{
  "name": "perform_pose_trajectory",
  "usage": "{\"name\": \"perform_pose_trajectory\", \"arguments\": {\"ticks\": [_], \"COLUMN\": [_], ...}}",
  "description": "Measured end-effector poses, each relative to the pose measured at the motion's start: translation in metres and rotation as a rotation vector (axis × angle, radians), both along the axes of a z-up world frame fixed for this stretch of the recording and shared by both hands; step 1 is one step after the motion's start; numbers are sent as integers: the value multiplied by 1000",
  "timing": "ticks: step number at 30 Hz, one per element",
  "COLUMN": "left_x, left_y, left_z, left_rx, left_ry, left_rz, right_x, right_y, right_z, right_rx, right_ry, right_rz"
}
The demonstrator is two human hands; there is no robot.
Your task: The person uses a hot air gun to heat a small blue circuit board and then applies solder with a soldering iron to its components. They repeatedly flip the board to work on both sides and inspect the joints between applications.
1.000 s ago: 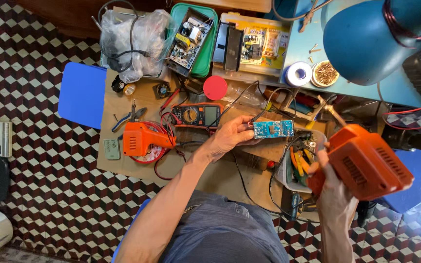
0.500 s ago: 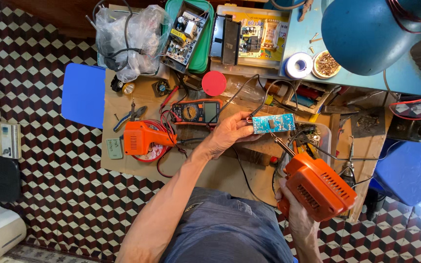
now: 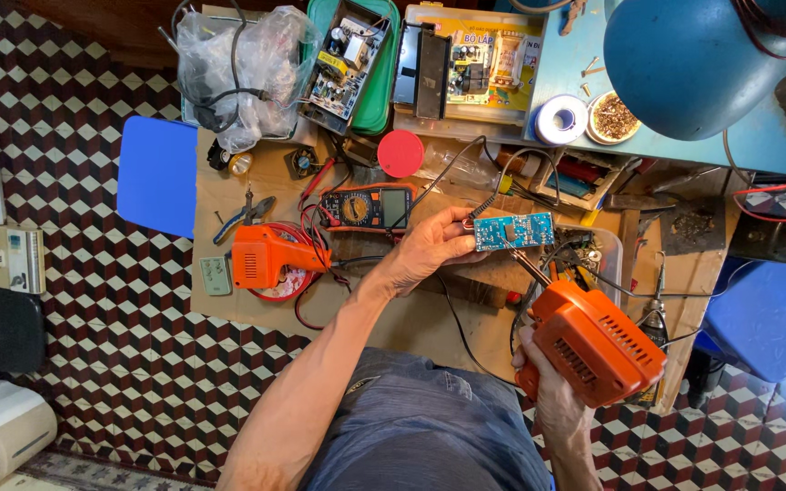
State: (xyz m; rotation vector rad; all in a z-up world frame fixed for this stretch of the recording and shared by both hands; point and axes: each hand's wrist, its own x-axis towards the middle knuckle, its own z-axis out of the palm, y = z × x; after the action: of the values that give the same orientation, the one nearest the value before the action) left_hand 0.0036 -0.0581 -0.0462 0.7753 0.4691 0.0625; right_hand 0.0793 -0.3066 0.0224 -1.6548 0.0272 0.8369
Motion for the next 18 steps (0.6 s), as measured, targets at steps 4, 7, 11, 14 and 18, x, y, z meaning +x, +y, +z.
{"name": "perform_pose_trajectory", "arguments": {"ticks": [4, 7, 11, 14, 18], "left_x": [-1, -1, -1, -2, 0], "left_y": [0, 1, 0, 1, 1], "left_z": [2, 5, 9, 11, 11], "left_rx": [7, 17, 35, 23, 38], "left_ry": [3, -24, 32, 23, 20], "left_rz": [-7, -4, -12, -8, -14], "right_x": [-1, -3, -6, -7, -5], "right_y": [0, 1, 2, 5, 7], "right_z": [4, 7, 12, 15, 17], "right_rx": [0, -91, -151, -115, -194], "right_ry": [-5, -50, -41, -50, -3], "right_rz": [35, 83, 97, 73, 30]}}
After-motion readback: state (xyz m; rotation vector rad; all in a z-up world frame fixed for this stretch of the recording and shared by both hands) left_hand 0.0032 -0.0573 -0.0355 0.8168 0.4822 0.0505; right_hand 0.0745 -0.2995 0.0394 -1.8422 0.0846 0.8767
